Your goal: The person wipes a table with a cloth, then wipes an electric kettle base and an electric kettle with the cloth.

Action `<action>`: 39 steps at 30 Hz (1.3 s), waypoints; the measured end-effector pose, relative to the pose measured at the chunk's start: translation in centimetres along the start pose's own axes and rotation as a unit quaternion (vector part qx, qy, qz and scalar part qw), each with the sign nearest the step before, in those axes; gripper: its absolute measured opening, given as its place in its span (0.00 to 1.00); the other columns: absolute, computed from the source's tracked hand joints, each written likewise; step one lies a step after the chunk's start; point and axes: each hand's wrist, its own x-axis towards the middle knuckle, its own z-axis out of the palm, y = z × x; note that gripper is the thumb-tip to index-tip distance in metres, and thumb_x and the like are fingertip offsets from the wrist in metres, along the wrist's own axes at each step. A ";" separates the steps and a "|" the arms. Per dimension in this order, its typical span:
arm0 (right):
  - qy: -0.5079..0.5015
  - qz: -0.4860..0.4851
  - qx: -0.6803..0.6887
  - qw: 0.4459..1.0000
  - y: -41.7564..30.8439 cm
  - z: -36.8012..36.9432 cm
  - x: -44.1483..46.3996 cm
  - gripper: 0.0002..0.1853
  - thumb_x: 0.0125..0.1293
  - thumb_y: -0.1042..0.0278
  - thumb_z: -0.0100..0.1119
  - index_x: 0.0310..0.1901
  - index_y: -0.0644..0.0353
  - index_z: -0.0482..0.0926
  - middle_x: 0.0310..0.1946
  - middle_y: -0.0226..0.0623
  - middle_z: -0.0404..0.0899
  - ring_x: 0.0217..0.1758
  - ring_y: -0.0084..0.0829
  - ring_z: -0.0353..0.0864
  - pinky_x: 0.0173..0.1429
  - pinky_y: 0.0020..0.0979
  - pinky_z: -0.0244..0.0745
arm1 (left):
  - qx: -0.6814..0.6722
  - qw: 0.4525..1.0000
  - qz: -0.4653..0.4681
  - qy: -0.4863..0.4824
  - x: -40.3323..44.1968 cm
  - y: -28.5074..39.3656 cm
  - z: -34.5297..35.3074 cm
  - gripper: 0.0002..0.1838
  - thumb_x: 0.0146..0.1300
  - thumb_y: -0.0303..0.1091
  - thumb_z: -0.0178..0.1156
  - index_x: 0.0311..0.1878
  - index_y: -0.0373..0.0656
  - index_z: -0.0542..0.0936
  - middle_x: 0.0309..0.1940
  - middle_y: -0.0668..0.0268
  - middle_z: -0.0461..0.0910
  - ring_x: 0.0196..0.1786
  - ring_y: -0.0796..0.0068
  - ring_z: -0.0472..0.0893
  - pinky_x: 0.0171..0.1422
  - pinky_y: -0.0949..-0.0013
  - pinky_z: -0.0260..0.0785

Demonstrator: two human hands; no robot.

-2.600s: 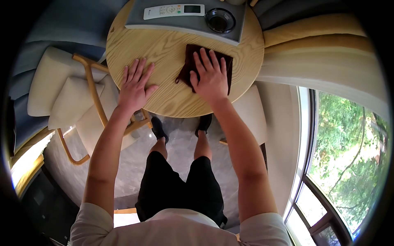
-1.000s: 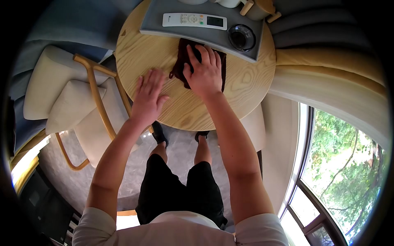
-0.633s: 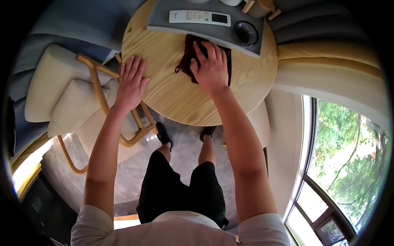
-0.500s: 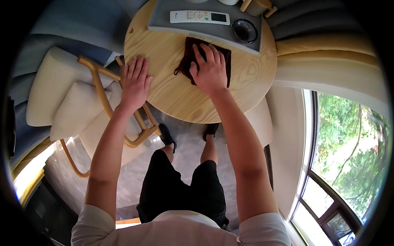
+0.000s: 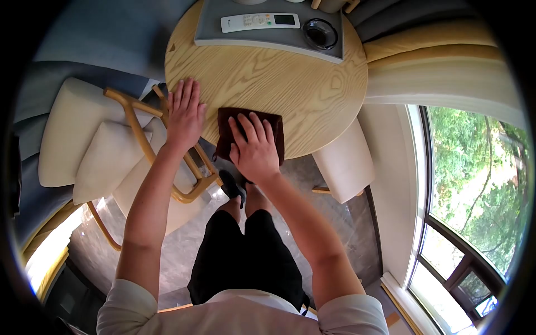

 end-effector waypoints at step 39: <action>0.082 -0.043 -0.030 0.995 6.0 2.3 16.8 0.36 0.65 0.43 0.67 0.73 0.48 0.81 0.67 0.38 0.69 0.70 0.47 0.68 0.76 0.54 0.64 | -0.029 0.996 -0.037 -0.080 1.4 0.9 -2.1 0.36 0.76 0.37 0.58 0.84 0.37 0.62 0.87 0.54 0.55 0.89 0.48 0.52 0.91 0.40 0.42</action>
